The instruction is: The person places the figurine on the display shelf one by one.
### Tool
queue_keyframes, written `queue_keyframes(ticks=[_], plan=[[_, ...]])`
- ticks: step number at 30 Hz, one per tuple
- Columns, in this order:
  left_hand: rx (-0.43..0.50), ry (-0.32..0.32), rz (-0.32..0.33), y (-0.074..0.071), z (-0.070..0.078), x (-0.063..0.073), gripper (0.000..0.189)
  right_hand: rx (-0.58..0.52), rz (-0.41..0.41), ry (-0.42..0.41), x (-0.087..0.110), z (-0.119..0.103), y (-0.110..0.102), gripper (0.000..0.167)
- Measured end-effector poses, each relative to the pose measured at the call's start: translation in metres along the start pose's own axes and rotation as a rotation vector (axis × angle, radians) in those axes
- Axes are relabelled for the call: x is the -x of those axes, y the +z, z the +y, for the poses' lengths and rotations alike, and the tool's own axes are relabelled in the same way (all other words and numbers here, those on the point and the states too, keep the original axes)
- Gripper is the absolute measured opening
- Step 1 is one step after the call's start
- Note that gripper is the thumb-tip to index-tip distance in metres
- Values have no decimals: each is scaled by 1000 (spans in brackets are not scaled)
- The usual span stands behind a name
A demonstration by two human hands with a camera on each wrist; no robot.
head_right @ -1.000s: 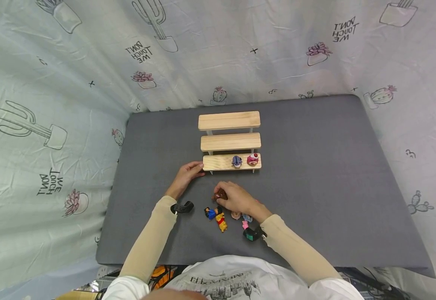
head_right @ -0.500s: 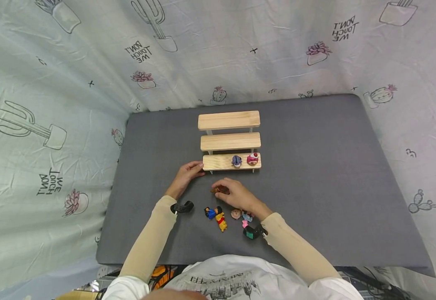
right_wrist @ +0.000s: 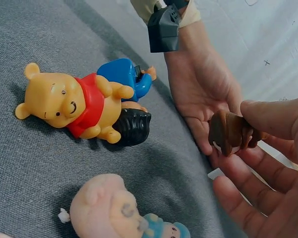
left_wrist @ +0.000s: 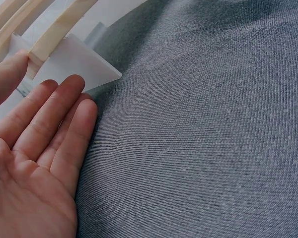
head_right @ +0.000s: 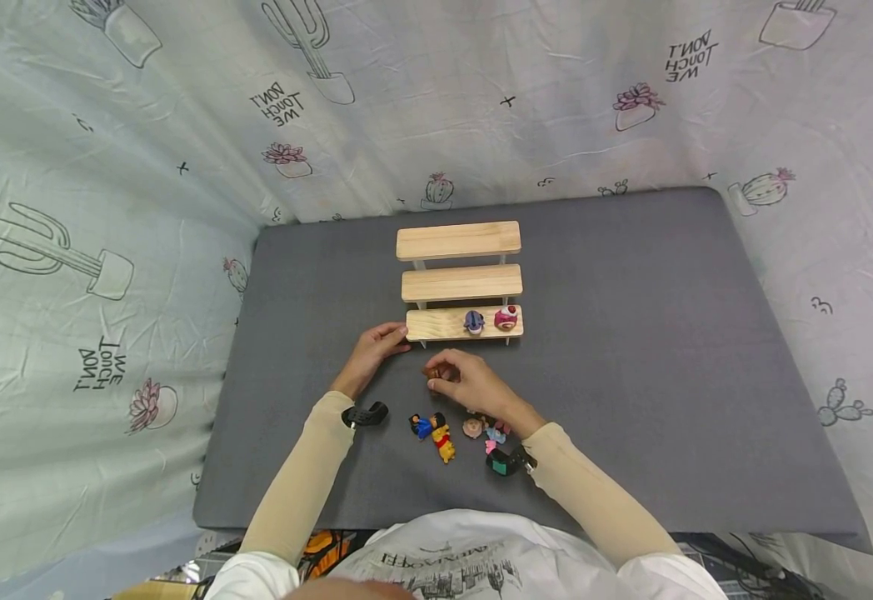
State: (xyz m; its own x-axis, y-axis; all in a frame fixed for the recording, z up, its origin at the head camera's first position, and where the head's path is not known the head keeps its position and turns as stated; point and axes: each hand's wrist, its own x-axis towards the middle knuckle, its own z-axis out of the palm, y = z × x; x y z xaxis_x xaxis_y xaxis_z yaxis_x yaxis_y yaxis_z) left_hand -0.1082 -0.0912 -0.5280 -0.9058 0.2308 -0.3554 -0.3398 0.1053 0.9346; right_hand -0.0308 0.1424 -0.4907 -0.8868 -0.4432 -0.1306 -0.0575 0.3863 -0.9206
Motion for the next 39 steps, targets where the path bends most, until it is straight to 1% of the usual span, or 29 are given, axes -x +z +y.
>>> queue_keyframes(ticks=[5,13,16,21,23,26,30,32,35,39], plan=[[4,-7,7,1,1,0,38,-5,17,19,-1,-1,-1,24],[14,-9,2,1,0,0,36,-26,64,37,-1,-3,0,34],[15,-9,0,1,0,0,36,-46,73,38,0,-5,0,30],[6,-3,2,1,1,1,36,-47,74,35,1,-9,-2,24],[3,-1,1,1,1,1,36,-46,70,34,1,-10,-3,26],[1,1,0,1,1,1,36,-42,67,19,0,-12,-4,34],[-5,-5,5,1,2,2,36,-29,92,-11,-1,-15,-5,40],[-7,-8,6,1,2,1,36,-33,115,-9,-1,-15,-5,40],[-11,-7,3,1,1,1,36,-55,153,16,-1,-16,-4,35],[-18,6,-8,0,-2,0,37,-103,170,27,1,-17,-5,31]])
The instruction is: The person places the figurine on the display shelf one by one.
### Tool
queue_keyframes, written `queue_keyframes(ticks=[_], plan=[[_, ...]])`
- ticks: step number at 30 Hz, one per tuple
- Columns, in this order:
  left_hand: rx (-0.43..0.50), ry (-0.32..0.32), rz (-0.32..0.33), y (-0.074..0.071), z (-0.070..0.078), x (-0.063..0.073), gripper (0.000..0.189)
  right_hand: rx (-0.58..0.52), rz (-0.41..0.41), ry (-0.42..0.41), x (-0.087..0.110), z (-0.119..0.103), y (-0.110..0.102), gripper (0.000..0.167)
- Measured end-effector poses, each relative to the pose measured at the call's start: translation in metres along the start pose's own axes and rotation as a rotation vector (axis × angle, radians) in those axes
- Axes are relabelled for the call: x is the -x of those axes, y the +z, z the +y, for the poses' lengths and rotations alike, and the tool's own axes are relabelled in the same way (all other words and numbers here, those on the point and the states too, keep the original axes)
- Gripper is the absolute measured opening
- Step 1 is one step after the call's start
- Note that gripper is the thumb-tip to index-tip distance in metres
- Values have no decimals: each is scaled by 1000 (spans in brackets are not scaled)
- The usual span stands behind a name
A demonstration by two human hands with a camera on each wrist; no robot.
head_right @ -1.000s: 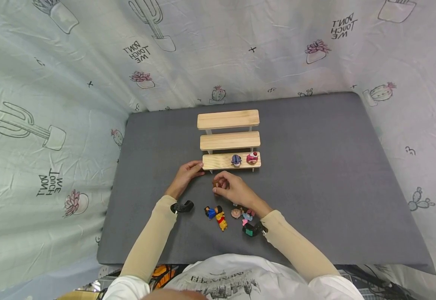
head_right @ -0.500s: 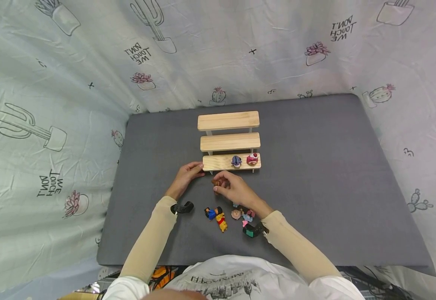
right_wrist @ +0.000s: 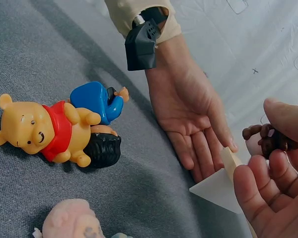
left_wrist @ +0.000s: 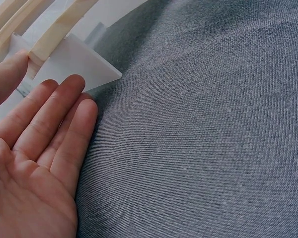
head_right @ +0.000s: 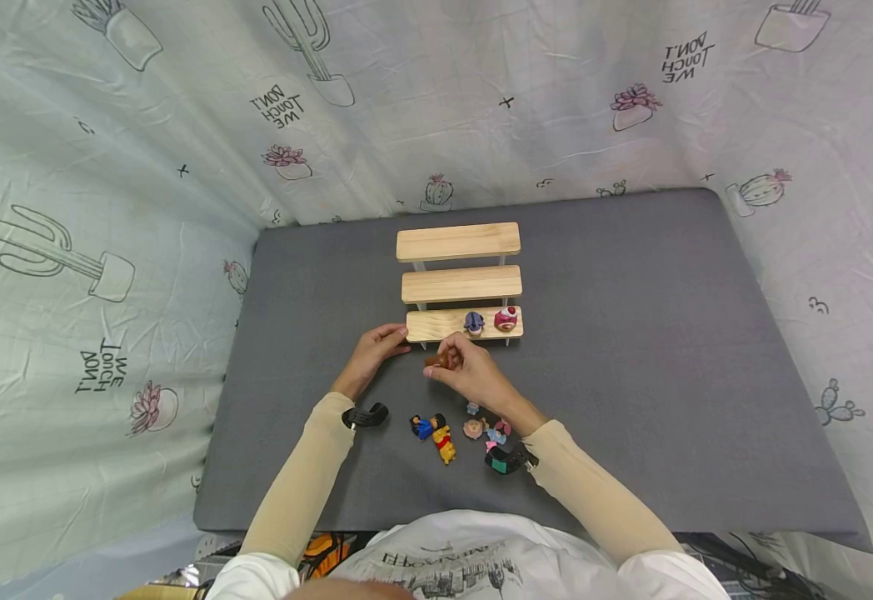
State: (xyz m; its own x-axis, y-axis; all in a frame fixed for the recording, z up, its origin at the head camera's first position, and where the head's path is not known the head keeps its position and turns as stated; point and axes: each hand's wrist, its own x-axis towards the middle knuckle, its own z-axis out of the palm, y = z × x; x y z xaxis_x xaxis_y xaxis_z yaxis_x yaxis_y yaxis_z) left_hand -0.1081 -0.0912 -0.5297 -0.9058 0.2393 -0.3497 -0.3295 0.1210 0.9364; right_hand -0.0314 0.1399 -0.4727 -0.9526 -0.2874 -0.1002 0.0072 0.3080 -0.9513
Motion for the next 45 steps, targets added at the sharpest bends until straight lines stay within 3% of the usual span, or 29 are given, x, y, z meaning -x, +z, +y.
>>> queue_keyframes(ticks=[6,12,20,29,37,45], plan=[[11,19,-8,0,-1,0,36,-45,1,-32,0,1,-1,31],[19,22,-7,0,0,1,36,-75,-38,-21,0,-1,-2,20],[23,26,-8,0,-2,0,35,-157,-128,-20,0,-8,-6,36],[31,15,-13,-1,-1,0,36,-8,53,-150,0,-23,-16,30],[32,31,-11,0,1,1,35,23,139,-154,-4,-32,-25,28],[21,14,-11,-1,0,1,35,132,224,-247,-14,-38,-37,28]])
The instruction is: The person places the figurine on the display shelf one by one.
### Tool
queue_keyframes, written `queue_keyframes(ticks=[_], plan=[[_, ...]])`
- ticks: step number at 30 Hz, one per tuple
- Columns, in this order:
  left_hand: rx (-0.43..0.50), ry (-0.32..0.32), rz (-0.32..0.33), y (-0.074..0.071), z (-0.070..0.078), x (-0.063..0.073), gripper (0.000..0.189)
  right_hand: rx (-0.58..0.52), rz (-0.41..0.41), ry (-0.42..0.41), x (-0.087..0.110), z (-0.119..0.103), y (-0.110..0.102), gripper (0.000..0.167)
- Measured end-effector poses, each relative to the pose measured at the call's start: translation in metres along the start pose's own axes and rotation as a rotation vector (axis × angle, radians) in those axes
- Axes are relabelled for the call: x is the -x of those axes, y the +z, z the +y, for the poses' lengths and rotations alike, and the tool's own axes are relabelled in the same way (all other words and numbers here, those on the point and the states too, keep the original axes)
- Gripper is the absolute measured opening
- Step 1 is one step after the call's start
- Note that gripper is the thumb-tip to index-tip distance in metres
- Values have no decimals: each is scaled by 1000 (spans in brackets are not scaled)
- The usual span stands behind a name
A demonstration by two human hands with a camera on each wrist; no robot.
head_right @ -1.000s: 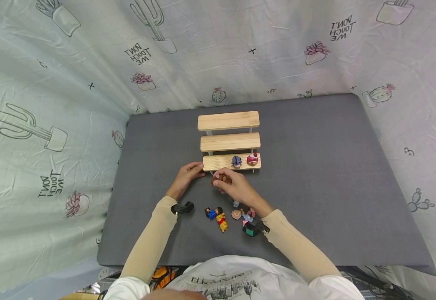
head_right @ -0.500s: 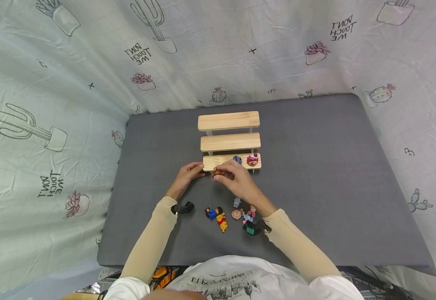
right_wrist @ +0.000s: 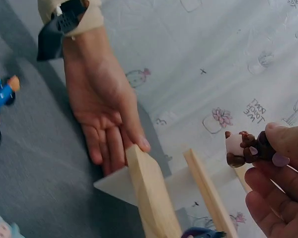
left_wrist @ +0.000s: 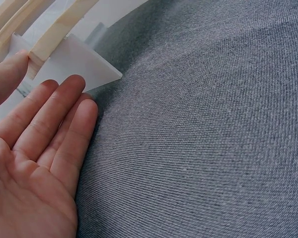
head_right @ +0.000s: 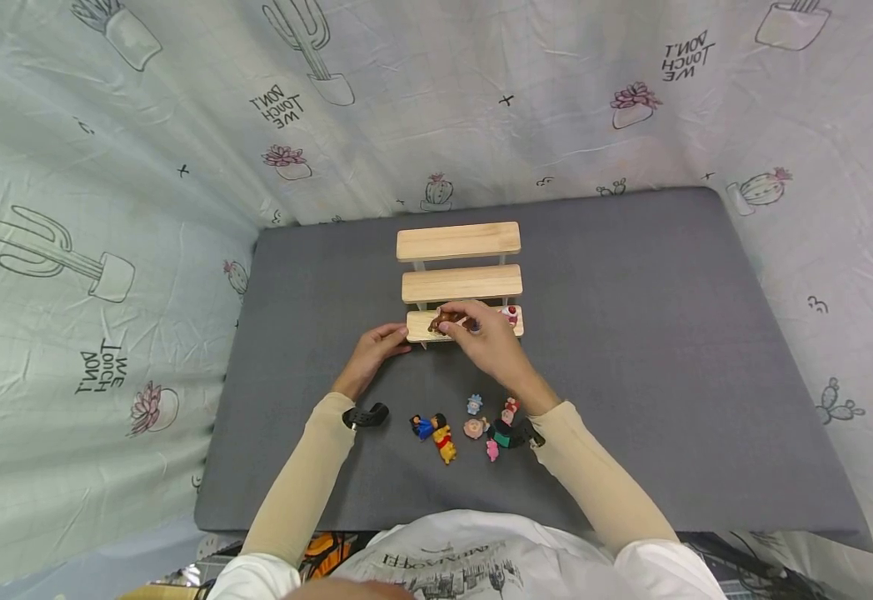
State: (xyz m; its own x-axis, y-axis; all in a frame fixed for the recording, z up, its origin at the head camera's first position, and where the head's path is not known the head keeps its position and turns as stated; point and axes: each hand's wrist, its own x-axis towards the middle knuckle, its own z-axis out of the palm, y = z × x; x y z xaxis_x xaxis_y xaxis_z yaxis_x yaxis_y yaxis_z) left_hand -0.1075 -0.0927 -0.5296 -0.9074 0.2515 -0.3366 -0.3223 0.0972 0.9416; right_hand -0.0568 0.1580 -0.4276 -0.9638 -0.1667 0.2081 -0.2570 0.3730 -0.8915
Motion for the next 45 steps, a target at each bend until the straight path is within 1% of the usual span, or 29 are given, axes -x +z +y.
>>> queue_keyframes(ticks=[5,13,19,25,33,39,45], plan=[[4,4,-1,0,0,0,36,83,-2,-22,-8,1,-3,31],[-7,1,0,0,0,1,38,121,-56,-27,-16,4,-3,33],[-5,-3,7,0,1,0,36,177,-81,-45,-21,10,-2,33],[-5,-9,2,0,2,1,36,208,-100,-49,-23,16,1,31],[-7,-9,1,0,2,1,38,261,-135,-36,-24,21,3,30],[0,-5,-3,0,1,0,37,300,-157,-13,-25,23,3,30],[4,-11,-3,0,1,0,37,303,-180,-6,-26,29,4,28]])
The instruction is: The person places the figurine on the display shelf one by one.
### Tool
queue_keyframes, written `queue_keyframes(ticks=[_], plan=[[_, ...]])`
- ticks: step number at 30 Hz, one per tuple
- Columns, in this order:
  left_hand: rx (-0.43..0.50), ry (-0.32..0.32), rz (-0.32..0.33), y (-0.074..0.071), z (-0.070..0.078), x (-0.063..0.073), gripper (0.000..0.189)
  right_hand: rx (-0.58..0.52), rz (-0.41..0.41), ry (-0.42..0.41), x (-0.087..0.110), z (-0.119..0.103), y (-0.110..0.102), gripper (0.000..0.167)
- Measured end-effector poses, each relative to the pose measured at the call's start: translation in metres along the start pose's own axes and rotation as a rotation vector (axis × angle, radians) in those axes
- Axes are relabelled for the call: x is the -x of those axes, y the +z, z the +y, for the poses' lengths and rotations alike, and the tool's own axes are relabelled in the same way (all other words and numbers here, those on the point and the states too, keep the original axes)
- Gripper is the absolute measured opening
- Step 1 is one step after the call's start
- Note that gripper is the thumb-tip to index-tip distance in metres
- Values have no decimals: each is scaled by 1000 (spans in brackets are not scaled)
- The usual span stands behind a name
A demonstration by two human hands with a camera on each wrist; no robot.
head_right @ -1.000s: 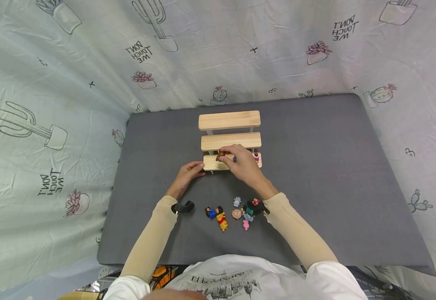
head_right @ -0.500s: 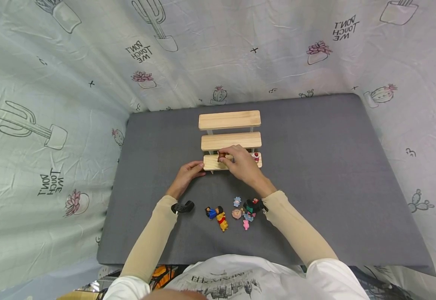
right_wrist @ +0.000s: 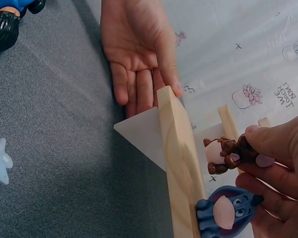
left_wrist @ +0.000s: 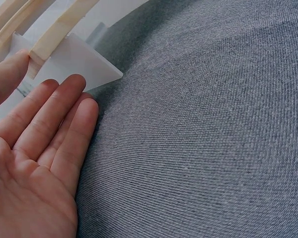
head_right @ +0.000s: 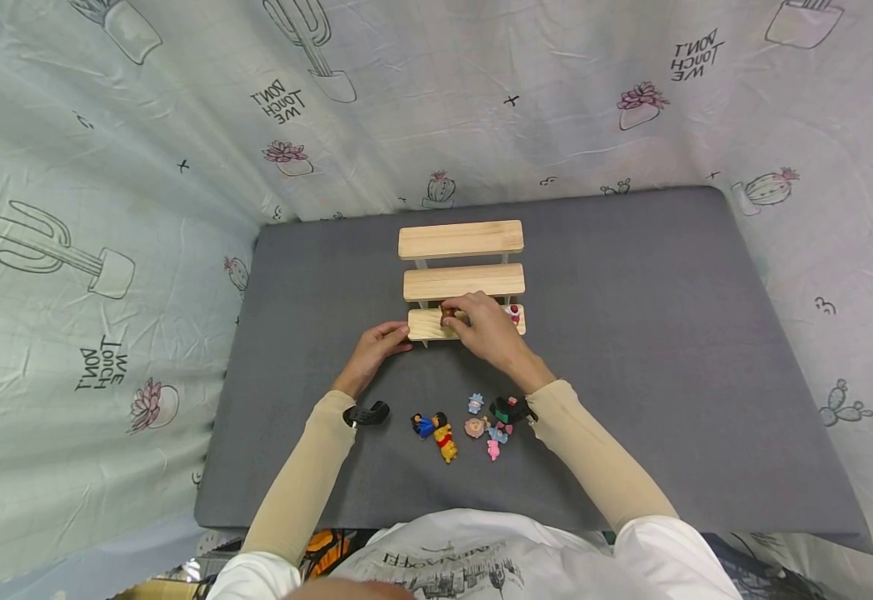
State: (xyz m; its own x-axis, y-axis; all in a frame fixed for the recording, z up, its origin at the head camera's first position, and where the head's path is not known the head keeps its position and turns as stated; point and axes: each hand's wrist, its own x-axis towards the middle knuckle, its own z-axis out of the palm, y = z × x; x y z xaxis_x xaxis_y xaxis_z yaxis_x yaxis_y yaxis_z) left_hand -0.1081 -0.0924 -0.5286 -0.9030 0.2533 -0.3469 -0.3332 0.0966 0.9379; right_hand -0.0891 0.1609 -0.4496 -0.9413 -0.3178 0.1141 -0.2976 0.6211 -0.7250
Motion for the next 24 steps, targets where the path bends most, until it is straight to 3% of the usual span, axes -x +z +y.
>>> queue_keyframes(ticks=[24], plan=[[6,9,3,1,0,1,37,42,0,-18,0,8,3,25]])
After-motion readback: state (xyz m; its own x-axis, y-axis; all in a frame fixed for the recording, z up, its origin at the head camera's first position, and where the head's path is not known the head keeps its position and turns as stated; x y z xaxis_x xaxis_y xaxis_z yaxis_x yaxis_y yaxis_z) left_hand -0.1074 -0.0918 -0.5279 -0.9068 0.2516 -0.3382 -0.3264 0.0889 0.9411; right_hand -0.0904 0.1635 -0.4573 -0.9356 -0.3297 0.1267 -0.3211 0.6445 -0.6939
